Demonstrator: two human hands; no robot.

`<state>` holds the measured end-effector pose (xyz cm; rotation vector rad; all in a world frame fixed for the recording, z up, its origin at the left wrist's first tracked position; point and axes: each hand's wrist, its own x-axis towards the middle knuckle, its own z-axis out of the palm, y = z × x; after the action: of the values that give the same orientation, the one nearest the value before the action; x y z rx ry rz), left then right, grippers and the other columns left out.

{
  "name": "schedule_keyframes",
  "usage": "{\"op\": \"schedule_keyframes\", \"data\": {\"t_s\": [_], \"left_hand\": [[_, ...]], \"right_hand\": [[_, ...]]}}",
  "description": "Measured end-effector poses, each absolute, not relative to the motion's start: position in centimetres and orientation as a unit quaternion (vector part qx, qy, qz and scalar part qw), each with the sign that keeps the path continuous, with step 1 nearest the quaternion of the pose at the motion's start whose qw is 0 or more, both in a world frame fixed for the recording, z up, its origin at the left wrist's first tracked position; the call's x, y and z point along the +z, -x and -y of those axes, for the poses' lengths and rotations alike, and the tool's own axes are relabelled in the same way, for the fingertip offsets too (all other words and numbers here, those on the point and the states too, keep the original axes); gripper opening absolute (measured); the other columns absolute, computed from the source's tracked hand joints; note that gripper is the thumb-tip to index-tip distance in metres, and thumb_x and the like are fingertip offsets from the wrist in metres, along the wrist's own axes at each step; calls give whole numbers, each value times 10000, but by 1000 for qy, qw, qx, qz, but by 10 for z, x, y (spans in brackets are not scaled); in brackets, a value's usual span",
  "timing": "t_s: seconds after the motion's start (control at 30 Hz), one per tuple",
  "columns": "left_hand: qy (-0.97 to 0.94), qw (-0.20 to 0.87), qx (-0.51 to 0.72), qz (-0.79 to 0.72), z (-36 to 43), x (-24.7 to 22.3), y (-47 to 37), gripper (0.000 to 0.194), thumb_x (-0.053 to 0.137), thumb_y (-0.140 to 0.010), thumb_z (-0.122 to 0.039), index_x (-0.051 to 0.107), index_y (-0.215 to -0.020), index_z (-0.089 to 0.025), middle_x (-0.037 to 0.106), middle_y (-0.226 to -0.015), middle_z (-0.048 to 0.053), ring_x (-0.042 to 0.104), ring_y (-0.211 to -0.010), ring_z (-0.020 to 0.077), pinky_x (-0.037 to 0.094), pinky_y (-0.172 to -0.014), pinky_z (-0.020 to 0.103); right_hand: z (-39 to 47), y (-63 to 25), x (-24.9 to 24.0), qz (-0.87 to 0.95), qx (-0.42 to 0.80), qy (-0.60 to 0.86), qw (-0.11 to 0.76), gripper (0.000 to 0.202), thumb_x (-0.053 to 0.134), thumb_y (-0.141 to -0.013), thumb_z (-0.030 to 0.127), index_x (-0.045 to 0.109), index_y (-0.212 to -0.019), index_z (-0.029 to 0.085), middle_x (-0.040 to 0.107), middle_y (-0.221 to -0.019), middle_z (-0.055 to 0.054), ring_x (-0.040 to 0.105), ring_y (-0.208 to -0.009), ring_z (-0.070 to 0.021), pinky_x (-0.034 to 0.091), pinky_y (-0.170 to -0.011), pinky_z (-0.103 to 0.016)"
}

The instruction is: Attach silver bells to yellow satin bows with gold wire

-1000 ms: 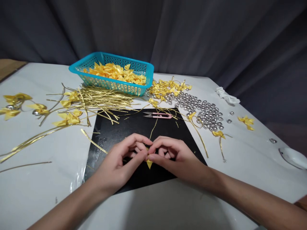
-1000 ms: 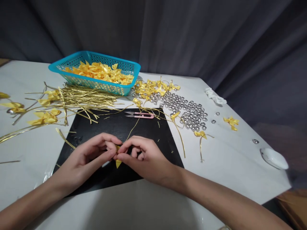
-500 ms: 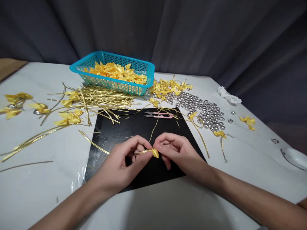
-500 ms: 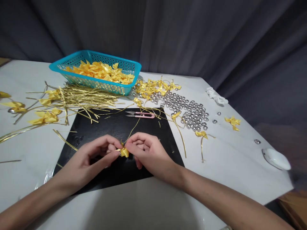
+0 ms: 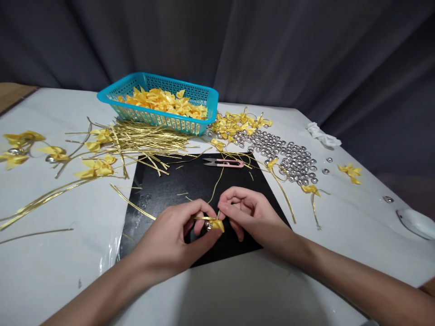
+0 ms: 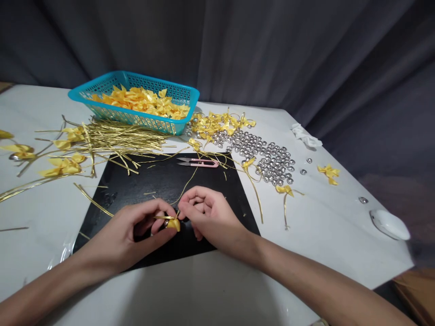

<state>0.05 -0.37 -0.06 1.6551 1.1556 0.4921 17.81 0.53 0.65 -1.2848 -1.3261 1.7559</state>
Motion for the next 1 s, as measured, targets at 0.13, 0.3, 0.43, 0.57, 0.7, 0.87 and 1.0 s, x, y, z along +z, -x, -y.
{"op": "schedule_keyframes", "data": {"t_s": [0.13, 0.3, 0.43, 0.57, 0.7, 0.87, 1.0], "left_hand": [[-694, 495, 193, -486, 2, -2, -1, 218, 540, -802, -403, 602, -835, -197, 396, -544, -79, 347, -469, 82, 228, -446, 199], [-714, 464, 207, -481, 3, -4, 0, 180, 507, -820, -344, 585, -780, -187, 449, -580, -54, 393, -504, 95, 272, -470, 204], [-700, 458, 246, -489, 2, -2, 0, 198, 515, -819, -358, 592, -770, -181, 596, -890, 34, 508, -659, 118, 352, -528, 207], [-657, 507, 222, -512, 2, 0, -2, 247, 532, -811, -405, 636, -838, -182, 652, -828, 41, 559, -697, 143, 392, -572, 217], [-632, 526, 235, -519, 4, -3, -2, 243, 594, -767, -394, 654, -794, -160, 636, -702, 17, 535, -607, 111, 403, -552, 190], [-573, 547, 299, -532, 3, -6, -1, 176, 669, -704, -333, 666, -755, -165, 671, -689, 2, 522, -541, 68, 415, -516, 136], [-537, 539, 348, -548, 0, -4, 1, 121, 715, -655, -275, 677, -706, -172, 693, -659, -7, 587, -569, 77, 454, -517, 107]], "right_hand": [[-5, -178, 2, 533, 636, 484, 278, 180, 575, -823, 314, 510, -838, 148, 542, -698, 23, 404, -422, -4, 335, -387, -111], [-33, -194, -8, 722, 319, 504, 351, 165, 521, -864, 302, 565, -892, 145, 585, -782, -39, 517, -615, -99, 435, -536, -205], [-67, -207, -14, 845, 60, 473, 241, 306, 502, -880, 240, 542, -1161, 126, 563, -1151, -122, 472, -1062, -240, 400, -917, -388], [-78, -206, -16, 849, 66, 475, 223, 210, 450, -910, 240, 615, -976, 129, 615, -982, -115, 497, -944, -235, 389, -858, -378], [-73, -202, -13, 828, 67, 501, 244, 184, 423, -913, 218, 566, -847, 122, 600, -920, -118, 496, -917, -226, 356, -853, -365], [-50, -199, -2, 724, 213, 553, 352, 206, 243, -975, 278, 404, -960, 152, 513, -773, -22, 484, -660, -105, 398, -652, -228], [-18, -193, 7, 585, 533, 544, 279, 341, 379, -912, 516, 414, -881, 178, 353, -612, 59, 321, -490, -57, 265, -461, -167]]}}
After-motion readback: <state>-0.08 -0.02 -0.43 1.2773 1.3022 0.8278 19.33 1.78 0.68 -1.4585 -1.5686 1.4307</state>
